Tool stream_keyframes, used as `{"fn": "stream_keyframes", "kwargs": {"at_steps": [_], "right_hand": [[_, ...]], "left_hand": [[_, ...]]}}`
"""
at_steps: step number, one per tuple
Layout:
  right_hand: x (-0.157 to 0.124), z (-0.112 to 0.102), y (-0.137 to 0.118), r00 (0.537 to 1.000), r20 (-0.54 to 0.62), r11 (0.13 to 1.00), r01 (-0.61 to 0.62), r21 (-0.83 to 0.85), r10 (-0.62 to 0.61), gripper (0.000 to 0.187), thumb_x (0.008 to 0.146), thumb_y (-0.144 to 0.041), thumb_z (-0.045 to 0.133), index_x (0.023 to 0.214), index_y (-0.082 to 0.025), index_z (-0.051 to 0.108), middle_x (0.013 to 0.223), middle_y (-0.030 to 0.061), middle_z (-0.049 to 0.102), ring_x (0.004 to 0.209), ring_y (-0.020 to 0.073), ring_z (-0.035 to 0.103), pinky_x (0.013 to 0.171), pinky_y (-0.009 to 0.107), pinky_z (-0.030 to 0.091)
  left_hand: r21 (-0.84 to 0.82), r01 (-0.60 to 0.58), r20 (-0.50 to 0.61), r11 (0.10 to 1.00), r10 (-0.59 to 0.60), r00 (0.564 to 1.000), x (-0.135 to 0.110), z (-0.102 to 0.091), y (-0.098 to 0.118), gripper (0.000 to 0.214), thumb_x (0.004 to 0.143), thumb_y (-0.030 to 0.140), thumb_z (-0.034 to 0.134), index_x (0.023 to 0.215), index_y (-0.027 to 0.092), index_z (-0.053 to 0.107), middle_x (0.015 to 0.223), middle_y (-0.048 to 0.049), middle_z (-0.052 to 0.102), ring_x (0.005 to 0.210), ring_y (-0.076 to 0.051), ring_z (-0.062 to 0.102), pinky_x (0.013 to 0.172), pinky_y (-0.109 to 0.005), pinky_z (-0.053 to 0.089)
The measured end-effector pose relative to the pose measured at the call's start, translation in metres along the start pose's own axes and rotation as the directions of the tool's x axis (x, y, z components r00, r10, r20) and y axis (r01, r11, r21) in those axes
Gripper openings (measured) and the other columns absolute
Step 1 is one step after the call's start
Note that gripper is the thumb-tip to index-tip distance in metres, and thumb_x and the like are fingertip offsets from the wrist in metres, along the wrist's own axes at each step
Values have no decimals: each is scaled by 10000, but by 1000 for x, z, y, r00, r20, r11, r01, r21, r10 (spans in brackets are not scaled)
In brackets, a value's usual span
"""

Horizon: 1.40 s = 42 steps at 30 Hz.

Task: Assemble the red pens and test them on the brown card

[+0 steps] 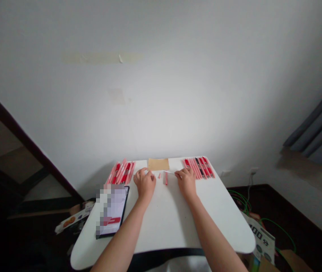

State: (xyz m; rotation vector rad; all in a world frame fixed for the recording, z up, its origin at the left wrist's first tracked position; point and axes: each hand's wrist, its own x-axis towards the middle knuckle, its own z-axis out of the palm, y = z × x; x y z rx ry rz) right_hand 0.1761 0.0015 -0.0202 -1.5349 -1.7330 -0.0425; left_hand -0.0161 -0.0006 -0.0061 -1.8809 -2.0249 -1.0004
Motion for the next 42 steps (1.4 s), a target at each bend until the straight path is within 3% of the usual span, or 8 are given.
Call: {"fn": "stream_keyframes", "kwargs": {"at_steps": [16,30,35,42], "right_hand": [[1,0,1,1000,14,1000,-3,22,2,219,900,-279,530,876,-236,744,860,56,684,965,243,493,841,358,346],[0,0,3,1000,-6,1000,23,7,-23,248,906,-312,511,875,-239,746,853,69,677,955,248,498,826,365,354],[0,1,3,999,-17,1000,30,6,-30,236,905,-303,519,869,-245,745,854,68,678,956,248,494,823,366,347],[0,1,1,997,-9,997,73,-15,-73,205,896,-286,548,858,-259,747,873,63,676,959,251,484,811,370,328]], "left_hand": [[53,19,55,998,-22,998,0,-6,2,163,807,229,535,812,204,696,1158,-84,583,1137,-264,445,991,-475,320],[34,13,22,999,-13,1000,1,-2,0,160,802,209,537,817,204,696,1147,-85,586,1120,-269,456,982,-481,333],[-71,-7,14,997,8,1000,1,0,-1,97,759,235,634,833,219,694,1152,-77,575,1126,-256,462,1003,-458,333],[-247,-93,8,964,98,995,2,6,0,185,721,305,721,905,289,717,1176,-53,566,1148,-237,464,1003,-427,349]]}}
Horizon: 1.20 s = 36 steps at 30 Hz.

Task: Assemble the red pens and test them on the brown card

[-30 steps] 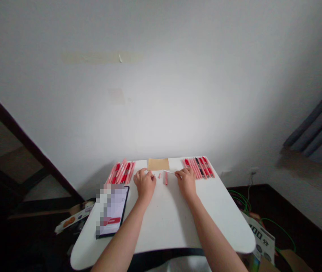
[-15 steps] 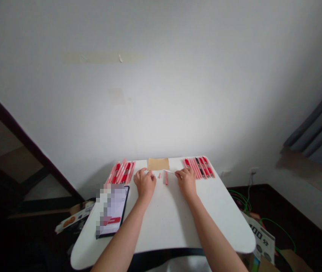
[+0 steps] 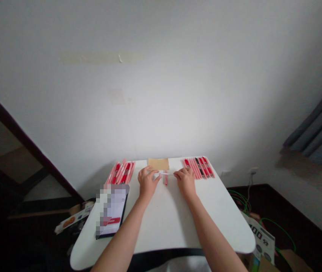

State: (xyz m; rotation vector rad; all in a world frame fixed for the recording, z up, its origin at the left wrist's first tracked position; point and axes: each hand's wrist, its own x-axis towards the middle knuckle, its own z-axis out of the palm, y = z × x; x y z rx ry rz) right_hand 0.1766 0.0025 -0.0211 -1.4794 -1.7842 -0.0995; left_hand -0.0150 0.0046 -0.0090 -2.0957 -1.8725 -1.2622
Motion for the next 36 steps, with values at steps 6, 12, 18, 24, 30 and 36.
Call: {"fn": "stream_keyframes", "kwargs": {"at_steps": [6,12,18,24,30,36], "right_hand": [[0,-2,-4,1000,22,1000,20,11,-20,191,898,-289,554,881,-268,743,873,55,667,967,242,474,807,363,326],[0,-2,-5,999,33,999,29,21,-30,162,885,-286,583,875,-264,743,873,51,666,972,239,470,801,353,331],[0,-1,-5,998,39,999,38,5,-39,158,883,-303,586,888,-276,742,879,51,658,970,237,482,811,358,347],[0,3,0,1000,13,999,26,-34,-26,253,899,-288,542,1109,-279,683,1031,77,633,1036,252,480,843,382,378],[-1,6,2,1000,6,998,4,-56,-4,297,896,-286,528,1165,-276,653,1065,92,601,1045,257,487,864,406,392],[-2,4,0,1000,21,998,1,-65,1,299,901,-290,507,1158,-274,659,1040,88,600,1032,252,495,871,402,397]], "left_hand": [[-34,-36,29,999,37,999,0,2,-2,142,719,299,727,862,299,730,1178,-51,561,1155,-237,461,1008,-446,338],[-38,-26,68,999,28,997,0,-3,3,74,722,289,725,796,290,732,1178,-46,562,1168,-238,455,1029,-457,321],[-27,-15,94,1000,17,995,-1,-7,8,50,745,282,701,790,273,721,1178,-48,577,1187,-233,454,1053,-468,300],[-23,25,61,999,-24,998,-2,-5,7,33,772,238,656,780,239,688,1171,-58,591,1195,-231,464,1057,-471,294],[31,85,-26,996,-85,996,-3,-6,9,73,794,252,615,745,211,651,1144,-79,589,1172,-252,472,1040,-493,302],[99,139,-81,985,-131,988,-5,-9,16,80,793,227,585,765,180,644,1141,-105,591,1162,-281,469,1020,-540,312]]}}
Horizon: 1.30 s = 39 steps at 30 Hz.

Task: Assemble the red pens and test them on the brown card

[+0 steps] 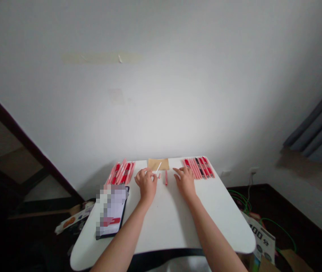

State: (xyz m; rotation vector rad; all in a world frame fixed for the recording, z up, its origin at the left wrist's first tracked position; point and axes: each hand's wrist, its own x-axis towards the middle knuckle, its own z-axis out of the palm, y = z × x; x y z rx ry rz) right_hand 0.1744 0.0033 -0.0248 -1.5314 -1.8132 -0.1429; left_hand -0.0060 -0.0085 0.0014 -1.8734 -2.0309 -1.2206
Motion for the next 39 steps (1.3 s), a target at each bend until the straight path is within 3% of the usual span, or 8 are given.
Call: {"fn": "stream_keyframes", "kwargs": {"at_steps": [16,39], "right_hand": [[-1,-1,0,999,43,1000,-15,0,15,301,901,-247,499,1146,-300,664,1029,69,607,1020,246,478,851,377,379],[0,-1,-1,998,52,999,-32,-6,33,300,897,-253,499,1146,-284,662,1025,74,619,1025,261,485,840,389,381]], "left_hand": [[210,10,85,978,-29,996,-10,3,3,213,808,263,531,927,179,687,1188,-126,579,1197,-325,420,1029,-624,301],[198,28,102,980,-49,994,-6,-2,1,174,787,325,595,873,200,681,1181,-117,555,1196,-330,405,1004,-608,313]]}}
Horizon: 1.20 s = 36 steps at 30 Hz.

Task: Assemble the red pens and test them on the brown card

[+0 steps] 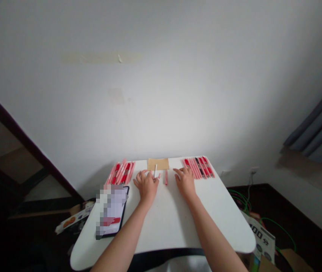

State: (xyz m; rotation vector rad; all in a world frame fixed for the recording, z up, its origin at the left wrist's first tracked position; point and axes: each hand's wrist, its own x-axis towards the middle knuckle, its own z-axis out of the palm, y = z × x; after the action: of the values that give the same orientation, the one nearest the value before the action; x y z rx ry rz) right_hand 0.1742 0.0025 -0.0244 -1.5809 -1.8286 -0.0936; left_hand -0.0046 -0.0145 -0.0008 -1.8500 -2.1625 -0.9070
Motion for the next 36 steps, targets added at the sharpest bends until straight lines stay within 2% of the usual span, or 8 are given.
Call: {"fn": "stream_keyframes", "kwargs": {"at_steps": [5,9,14,20,27,36], "right_hand": [[0,2,2,1000,0,1000,4,26,-4,310,898,-251,489,1156,-276,660,1023,80,623,1034,265,488,856,410,404],[1,3,5,999,-5,998,33,59,-33,311,895,-227,488,1148,-240,669,1005,88,641,1022,265,496,885,421,420],[3,2,6,994,4,984,103,148,-105,319,893,-181,470,1145,-195,665,1035,87,670,1021,245,517,946,416,424],[3,-1,-1,986,70,960,132,246,-154,325,871,-145,473,1130,-187,665,1112,81,676,1053,216,558,962,371,439],[1,-4,-5,980,133,961,108,256,-146,327,861,-146,476,1116,-191,676,1104,70,685,1049,215,570,954,345,438],[2,-4,-4,980,157,964,83,253,-125,334,858,-155,472,1120,-195,676,1122,76,678,1062,218,565,968,358,434]], "left_hand": [[-20,5,-11,1000,-5,1000,2,-1,-1,154,782,319,604,860,204,670,1184,-106,550,1181,-320,420,1007,-582,313],[-18,-1,-62,1000,0,998,7,-3,-6,167,810,276,558,916,197,662,1191,-108,552,1167,-291,439,1010,-527,322],[12,-62,-109,998,63,992,17,-6,-19,239,868,304,488,997,182,648,1180,-118,589,1166,-273,456,1006,-470,337],[18,-131,-12,991,132,991,25,-3,-29,292,884,324,469,1066,176,644,1153,-114,631,1109,-244,519,946,-399,389],[-19,-153,71,988,154,986,25,-1,-30,327,921,321,378,942,194,679,981,-84,673,946,-204,579,835,-335,397],[-5,-153,95,988,153,984,24,-1,-29,364,929,339,350,899,196,683,945,-83,675,920,-205,574,812,-334,372]]}}
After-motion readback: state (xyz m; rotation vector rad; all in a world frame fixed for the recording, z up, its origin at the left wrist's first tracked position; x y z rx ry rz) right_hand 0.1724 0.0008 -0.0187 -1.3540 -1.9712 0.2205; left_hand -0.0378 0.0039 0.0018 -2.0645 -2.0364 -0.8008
